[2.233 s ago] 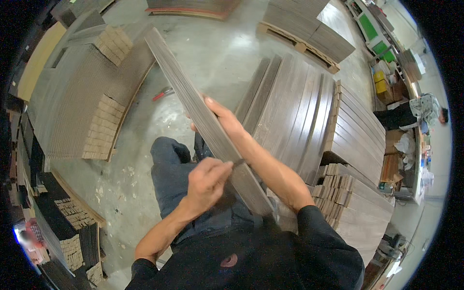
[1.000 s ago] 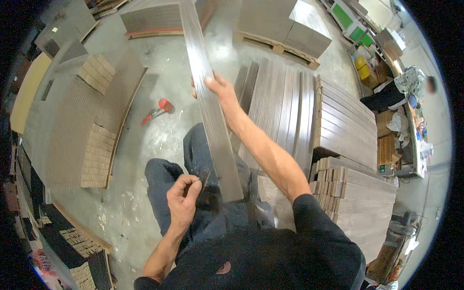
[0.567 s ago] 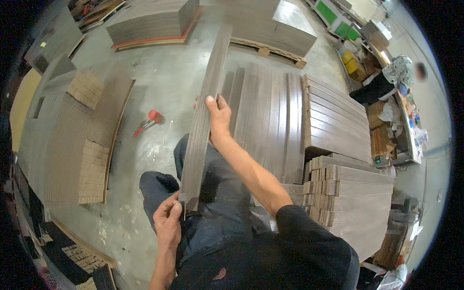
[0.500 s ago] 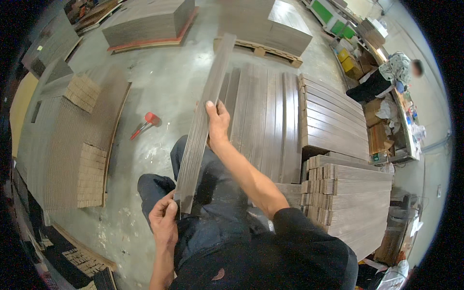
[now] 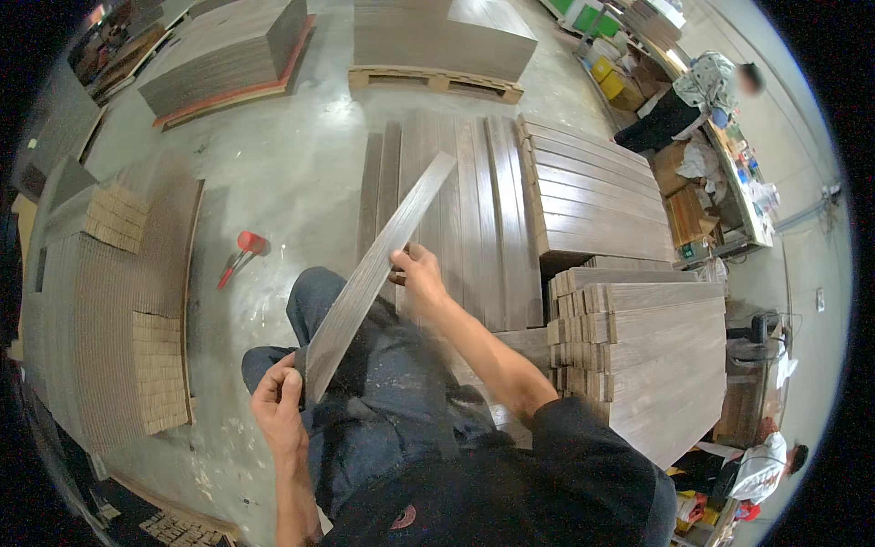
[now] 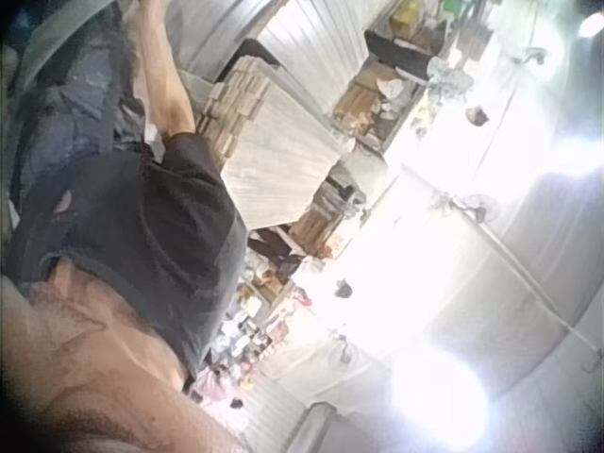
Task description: The recorder uses a handheld blade to scrape and smooth the edges of long wooden or composite boards in a workshop environment.
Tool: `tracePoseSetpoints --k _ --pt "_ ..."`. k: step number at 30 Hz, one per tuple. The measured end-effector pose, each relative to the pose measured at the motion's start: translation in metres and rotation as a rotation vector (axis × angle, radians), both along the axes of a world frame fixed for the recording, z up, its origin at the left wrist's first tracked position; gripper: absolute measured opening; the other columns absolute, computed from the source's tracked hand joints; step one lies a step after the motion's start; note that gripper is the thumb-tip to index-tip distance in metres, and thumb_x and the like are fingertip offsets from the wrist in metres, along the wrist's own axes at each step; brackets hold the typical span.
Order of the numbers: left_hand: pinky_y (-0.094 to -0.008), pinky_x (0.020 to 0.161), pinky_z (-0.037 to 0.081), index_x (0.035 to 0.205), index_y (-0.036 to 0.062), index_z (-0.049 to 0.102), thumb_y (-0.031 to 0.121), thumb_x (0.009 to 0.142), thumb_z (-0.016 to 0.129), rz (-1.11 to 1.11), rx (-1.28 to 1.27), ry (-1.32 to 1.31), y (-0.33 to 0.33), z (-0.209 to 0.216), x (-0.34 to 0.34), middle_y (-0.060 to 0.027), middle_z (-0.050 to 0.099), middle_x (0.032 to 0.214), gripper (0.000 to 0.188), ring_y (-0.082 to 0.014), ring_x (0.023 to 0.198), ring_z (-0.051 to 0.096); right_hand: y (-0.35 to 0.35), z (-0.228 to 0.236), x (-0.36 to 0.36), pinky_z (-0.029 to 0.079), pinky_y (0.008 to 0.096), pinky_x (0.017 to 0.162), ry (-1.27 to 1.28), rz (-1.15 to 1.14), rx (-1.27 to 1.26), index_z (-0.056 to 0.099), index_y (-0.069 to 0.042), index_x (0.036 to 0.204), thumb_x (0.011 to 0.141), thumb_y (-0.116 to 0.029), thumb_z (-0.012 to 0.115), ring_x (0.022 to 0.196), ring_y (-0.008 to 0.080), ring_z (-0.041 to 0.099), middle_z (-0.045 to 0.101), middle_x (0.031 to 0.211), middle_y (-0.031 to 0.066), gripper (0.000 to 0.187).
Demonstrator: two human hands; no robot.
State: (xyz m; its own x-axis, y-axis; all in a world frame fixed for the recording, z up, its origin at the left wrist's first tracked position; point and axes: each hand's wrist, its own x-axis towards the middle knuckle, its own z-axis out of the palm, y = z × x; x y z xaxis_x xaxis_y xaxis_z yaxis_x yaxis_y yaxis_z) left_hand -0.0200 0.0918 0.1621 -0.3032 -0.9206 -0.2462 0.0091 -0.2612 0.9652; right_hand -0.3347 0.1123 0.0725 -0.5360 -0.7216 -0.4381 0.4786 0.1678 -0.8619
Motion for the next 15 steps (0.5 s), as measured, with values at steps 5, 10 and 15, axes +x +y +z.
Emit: tracePoseSetpoints --k 5,10,15 --pt "-0.0303 0.093 0.05 0.11 -0.0041 0.071 0.013 0.099 0.07 0.032 -0.004 0.022 -0.007 -0.01 0.007 -0.009 0.072 0.112 0.021 -0.0146 0.097 0.064 0.024 0.035 -0.013 0.04 0.0492 0.113 1.072 0.223 0.055 0.042 -0.005 0.153 0.086 -0.019 0.075 0.138 0.0354 0.046 0.053 0.144 0.0185 0.075" --pt "-0.0282 0.083 0.051 0.109 -0.0036 0.07 0.014 0.098 0.07 0.031 -0.031 -0.04 -0.005 -0.018 0.022 -0.0066 0.07 0.105 0.021 -0.013 0.091 0.063 -0.012 0.06 0.011 0.034 0.0526 0.116 1.598 0.954 -0.267 0.041 -0.013 0.155 0.077 -0.015 0.082 0.144 0.0377 0.038 0.051 0.147 0.0173 0.088" --pt "-0.0262 0.078 0.051 0.106 -0.0038 0.069 0.014 0.098 0.069 0.053 0.062 -0.125 -0.003 -0.008 0.02 -0.0057 0.07 0.1 0.019 -0.0107 0.084 0.062 -0.051 0.044 0.014 0.041 0.0487 0.104 1.533 1.417 -0.521 0.04 -0.018 0.156 0.079 -0.014 0.081 0.127 0.0303 0.053 0.058 0.133 0.0133 0.088"
